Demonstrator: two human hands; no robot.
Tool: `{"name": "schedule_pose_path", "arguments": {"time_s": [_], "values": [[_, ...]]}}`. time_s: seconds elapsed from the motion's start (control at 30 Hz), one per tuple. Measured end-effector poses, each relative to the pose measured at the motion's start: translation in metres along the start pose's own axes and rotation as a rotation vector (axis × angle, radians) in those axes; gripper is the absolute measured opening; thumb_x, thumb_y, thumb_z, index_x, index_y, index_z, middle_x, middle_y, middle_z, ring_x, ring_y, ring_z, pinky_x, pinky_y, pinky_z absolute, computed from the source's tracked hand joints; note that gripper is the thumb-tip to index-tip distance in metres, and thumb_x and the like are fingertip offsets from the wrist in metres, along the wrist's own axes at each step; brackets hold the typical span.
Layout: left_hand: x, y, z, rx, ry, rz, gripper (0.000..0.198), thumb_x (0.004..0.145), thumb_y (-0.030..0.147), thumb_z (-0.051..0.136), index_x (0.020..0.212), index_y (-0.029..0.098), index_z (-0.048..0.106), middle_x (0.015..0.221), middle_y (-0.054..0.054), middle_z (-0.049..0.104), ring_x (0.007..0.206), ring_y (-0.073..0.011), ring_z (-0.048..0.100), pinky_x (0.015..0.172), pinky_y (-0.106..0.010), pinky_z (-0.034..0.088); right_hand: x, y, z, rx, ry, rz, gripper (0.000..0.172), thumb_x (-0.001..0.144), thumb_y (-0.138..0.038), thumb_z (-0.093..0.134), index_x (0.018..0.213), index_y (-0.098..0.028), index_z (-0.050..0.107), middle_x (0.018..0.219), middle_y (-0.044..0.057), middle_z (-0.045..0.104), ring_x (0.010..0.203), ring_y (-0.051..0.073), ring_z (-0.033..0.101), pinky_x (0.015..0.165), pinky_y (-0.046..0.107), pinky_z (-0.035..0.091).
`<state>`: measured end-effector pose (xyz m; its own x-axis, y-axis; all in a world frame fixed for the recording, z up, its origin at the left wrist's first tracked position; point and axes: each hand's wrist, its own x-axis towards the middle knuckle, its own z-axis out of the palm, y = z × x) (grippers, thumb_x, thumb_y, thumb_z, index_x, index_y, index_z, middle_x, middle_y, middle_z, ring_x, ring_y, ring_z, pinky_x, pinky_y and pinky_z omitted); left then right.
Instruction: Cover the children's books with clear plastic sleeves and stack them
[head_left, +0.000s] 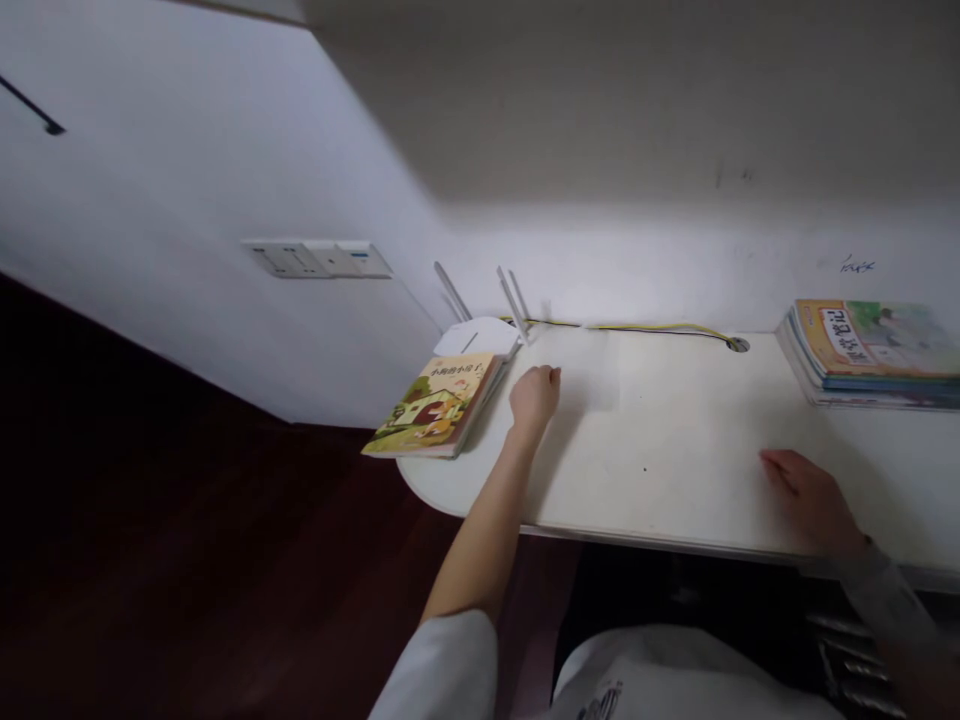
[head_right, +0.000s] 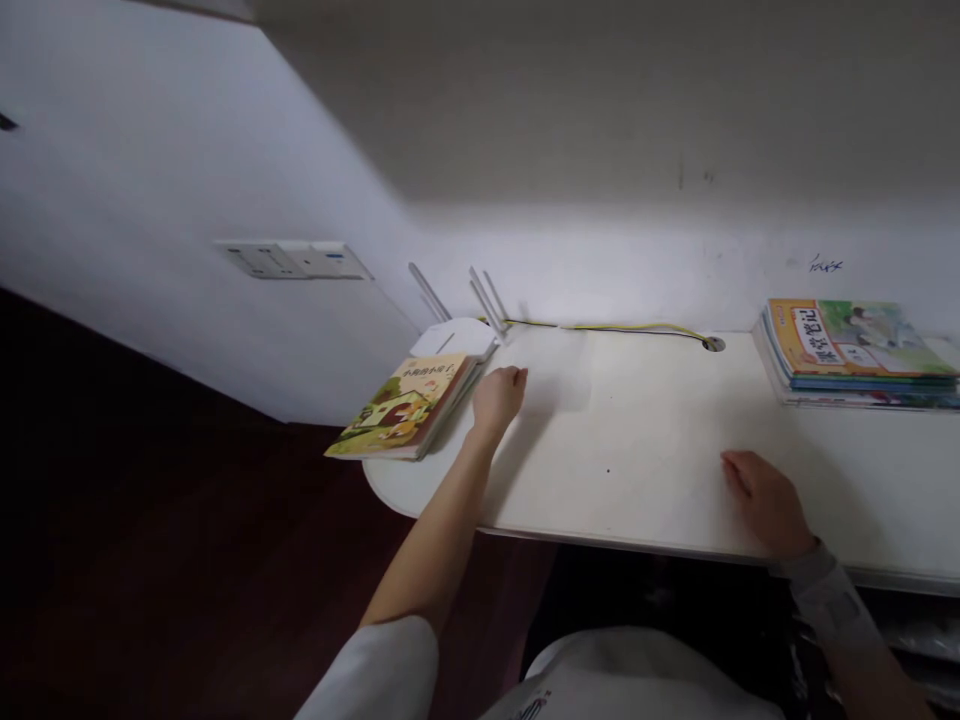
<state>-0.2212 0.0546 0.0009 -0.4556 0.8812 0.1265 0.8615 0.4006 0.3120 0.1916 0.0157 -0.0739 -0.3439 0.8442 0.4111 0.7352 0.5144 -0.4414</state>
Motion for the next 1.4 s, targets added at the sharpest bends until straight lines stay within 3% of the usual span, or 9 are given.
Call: {"name": "schedule_pose_path", "arguments": {"time_s": [0.1,0.23,0.33,0.43,0.6,0.77,0.93,1.17,1.4], "values": [[-0.034,0.038,-0.011,-0.414,-0.003,0.124,0.032,0.094,0.036,0.036,0.093,0.017,0.061,0.082,-0.008,0.071,0.077,-0.0174,0.069,0.071,-0.028,0.052,0.011,-0.052,0.029,0.097,0.067,-0.095,0.039,0.092,-0.039,0.047,0.124,-0.019,0.054,0.115,0.013,0.065,0.109,0.026,0.061,0.095,0.044,0.050],[-0.105,0.099,-0.026,-1.282,-0.329,0.272,0.031,0.082,0.046,0.057,0.095,0.018,0.056,0.075,-0.003,0.071,0.068,-0.0168,0.070,0.064,-0.028,0.055,0.026,-0.106,0.056,0.217,0.236,-0.044,0.079,0.085,-0.043,0.059,0.149,-0.018,0.020,0.141,0.018,0.043,0.129,0.029,0.045,0.101,0.049,0.046],[-0.146,0.114,-0.037,-1.559,-0.522,0.250,0.040,0.077,0.051,0.065,0.096,0.018,0.055,0.072,-0.002,0.071,0.063,-0.0168,0.069,0.060,-0.028,0.056,0.035,-0.107,0.045,0.205,0.488,-0.014,0.066,0.091,-0.034,0.051,0.149,-0.023,0.022,0.141,0.015,0.044,0.130,0.028,0.045,0.102,0.050,0.044],[-0.160,0.097,-0.029,-1.638,-0.482,0.113,0.047,0.075,0.054,0.067,0.102,0.018,0.055,0.069,-0.001,0.069,0.060,-0.0165,0.068,0.057,-0.026,0.055,0.034,-0.078,0.008,0.054,0.594,-0.098,0.049,0.094,-0.022,0.042,0.143,-0.029,0.038,0.140,0.009,0.048,0.130,0.025,0.045,0.105,0.049,0.040],[-0.162,0.048,0.022,-1.149,-0.288,-0.025,0.057,0.085,0.054,0.052,0.126,0.016,0.049,0.056,0.003,0.061,0.049,-0.0151,0.061,0.054,-0.026,0.050,0.009,-0.038,-0.034,-0.346,0.332,-0.262,0.050,0.090,-0.013,0.045,0.137,-0.029,0.048,0.142,0.006,0.049,0.136,0.025,0.039,0.111,0.048,0.032],[-0.171,0.038,0.045,-0.109,-0.264,0.057,0.048,0.094,0.036,0.042,0.138,0.019,0.047,0.084,-0.011,0.072,0.078,-0.0258,0.069,0.072,-0.036,0.049,-0.017,-0.021,-0.014,-0.469,-0.129,-0.246,0.038,0.092,-0.018,0.042,0.126,-0.023,0.059,0.135,0.008,0.058,0.129,0.025,0.048,0.109,0.050,0.030],[-0.157,0.026,0.028,0.035,-0.245,0.043,0.054,0.095,0.045,0.038,0.142,0.019,0.041,0.086,-0.011,0.072,0.082,-0.0273,0.068,0.072,-0.036,0.049,-0.034,0.003,-0.006,-0.389,-0.298,-0.208,0.054,0.090,-0.050,0.047,0.135,-0.021,0.050,0.144,0.014,0.047,0.132,0.031,0.044,0.101,0.054,0.038],[-0.069,-0.063,-0.024,0.199,0.200,0.093,0.049,0.093,0.034,0.042,0.135,0.010,0.047,0.139,-0.023,0.047,0.129,-0.0347,0.042,0.103,-0.046,0.037,-0.037,0.020,-0.004,-0.313,-0.200,-0.202,0.046,0.090,-0.052,0.044,0.123,-0.024,0.059,0.138,0.014,0.054,0.129,0.032,0.047,0.101,0.056,0.038],[-0.022,-0.107,-0.026,0.348,0.007,-0.293,0.059,0.090,0.028,0.041,0.135,-0.009,0.037,0.135,-0.039,0.041,0.127,-0.0455,0.041,0.097,-0.055,0.035,-0.018,-0.051,0.029,-0.178,-0.217,-0.414,0.054,0.093,-0.051,0.043,0.136,-0.020,0.047,0.144,0.014,0.047,0.134,0.031,0.041,0.105,0.051,0.035]]}}
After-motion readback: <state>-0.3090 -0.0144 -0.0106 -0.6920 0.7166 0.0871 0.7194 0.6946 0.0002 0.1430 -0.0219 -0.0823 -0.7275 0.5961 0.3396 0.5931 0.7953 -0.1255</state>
